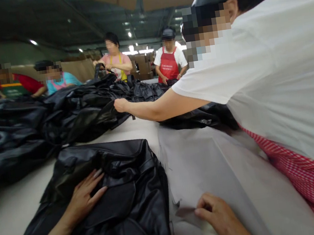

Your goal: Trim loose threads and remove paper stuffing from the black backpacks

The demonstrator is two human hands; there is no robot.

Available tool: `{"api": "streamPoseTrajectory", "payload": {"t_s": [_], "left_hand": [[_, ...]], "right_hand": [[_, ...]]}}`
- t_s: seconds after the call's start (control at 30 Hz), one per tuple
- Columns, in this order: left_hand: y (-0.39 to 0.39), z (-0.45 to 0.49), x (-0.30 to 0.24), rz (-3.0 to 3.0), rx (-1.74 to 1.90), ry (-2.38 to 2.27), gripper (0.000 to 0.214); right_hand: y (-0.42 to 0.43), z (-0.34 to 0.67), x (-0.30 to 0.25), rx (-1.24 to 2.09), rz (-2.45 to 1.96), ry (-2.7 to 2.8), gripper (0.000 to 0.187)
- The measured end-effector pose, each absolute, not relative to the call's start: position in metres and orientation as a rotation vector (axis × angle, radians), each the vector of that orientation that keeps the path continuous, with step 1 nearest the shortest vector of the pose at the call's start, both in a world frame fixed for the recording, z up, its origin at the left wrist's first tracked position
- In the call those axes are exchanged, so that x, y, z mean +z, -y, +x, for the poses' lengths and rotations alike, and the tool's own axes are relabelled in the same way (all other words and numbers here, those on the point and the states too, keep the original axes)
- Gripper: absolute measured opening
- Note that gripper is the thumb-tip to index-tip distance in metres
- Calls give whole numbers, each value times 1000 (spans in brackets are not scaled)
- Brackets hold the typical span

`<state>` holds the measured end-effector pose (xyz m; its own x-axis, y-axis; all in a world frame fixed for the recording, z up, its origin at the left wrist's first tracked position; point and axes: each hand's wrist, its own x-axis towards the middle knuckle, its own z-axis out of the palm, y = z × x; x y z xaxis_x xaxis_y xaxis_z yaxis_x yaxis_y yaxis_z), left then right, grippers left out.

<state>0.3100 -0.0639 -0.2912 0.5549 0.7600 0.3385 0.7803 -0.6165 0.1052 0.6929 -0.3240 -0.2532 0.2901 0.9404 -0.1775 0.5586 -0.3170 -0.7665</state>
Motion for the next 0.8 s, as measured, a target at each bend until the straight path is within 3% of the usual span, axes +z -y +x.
{"api": "streamPoseTrajectory", "payload": {"t_s": [0.5,0.67,0.8], "left_hand": [[63,307,-291,-2778,-633,1388,56],[88,334,-257,-2861,-1017,1427,41],[125,408,-210,-3412,-1256,1645,39]], "right_hand": [[310,698,-227,748,-2077,1160,39],[300,704,-188,317,-2077,1070,39],[279,685,-146,33,-1969,1099,34]]}}
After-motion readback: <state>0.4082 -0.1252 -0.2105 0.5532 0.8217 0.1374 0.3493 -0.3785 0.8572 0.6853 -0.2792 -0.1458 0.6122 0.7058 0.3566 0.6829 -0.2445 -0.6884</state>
